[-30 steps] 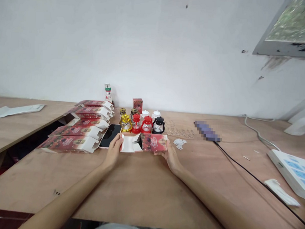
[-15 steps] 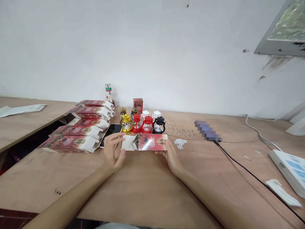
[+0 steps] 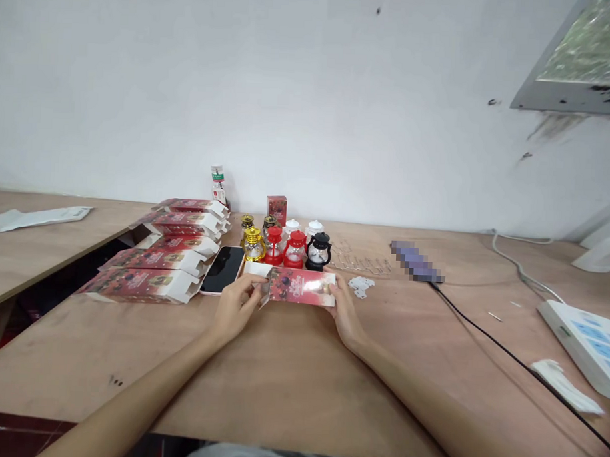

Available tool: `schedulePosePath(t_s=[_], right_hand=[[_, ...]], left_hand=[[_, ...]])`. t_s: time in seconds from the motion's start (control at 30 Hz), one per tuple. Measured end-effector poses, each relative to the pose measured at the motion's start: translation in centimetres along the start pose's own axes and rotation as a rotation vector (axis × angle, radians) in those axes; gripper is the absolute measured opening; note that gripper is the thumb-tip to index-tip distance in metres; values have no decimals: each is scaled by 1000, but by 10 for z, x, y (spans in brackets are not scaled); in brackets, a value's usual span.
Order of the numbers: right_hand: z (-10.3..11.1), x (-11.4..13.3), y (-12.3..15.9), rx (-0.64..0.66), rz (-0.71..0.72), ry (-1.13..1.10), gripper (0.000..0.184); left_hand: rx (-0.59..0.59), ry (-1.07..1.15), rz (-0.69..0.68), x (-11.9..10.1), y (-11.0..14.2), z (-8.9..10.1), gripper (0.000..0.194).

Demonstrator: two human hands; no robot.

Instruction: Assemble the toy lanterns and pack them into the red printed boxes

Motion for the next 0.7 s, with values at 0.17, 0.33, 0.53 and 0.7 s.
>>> schedulePosePath(t_s=[0.17, 0.33, 0.53, 0.7], right_hand=[[-5, 9, 5, 91, 77, 2, 44], [-9, 20, 13, 184, 147, 87, 40], [-12, 22, 14, 259, 195, 127, 43], [-12, 11, 12, 286, 205, 275, 47]], left_hand=[[18, 239, 194, 12, -5, -5, 28], [203, 446, 289, 13, -7, -18, 22], [60, 310, 180, 11, -10, -5, 21], [-277, 276, -7, 13, -17, 25, 24]])
Point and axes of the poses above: each hand's wrist, its own y-axis away from the middle knuckle, its own z-axis out of the back of the hand, x = y × z, the point moved 5 cm from there along -y, towards the middle knuckle, and after that the axes turned 4 degrees about z, right-handed, at the moved point
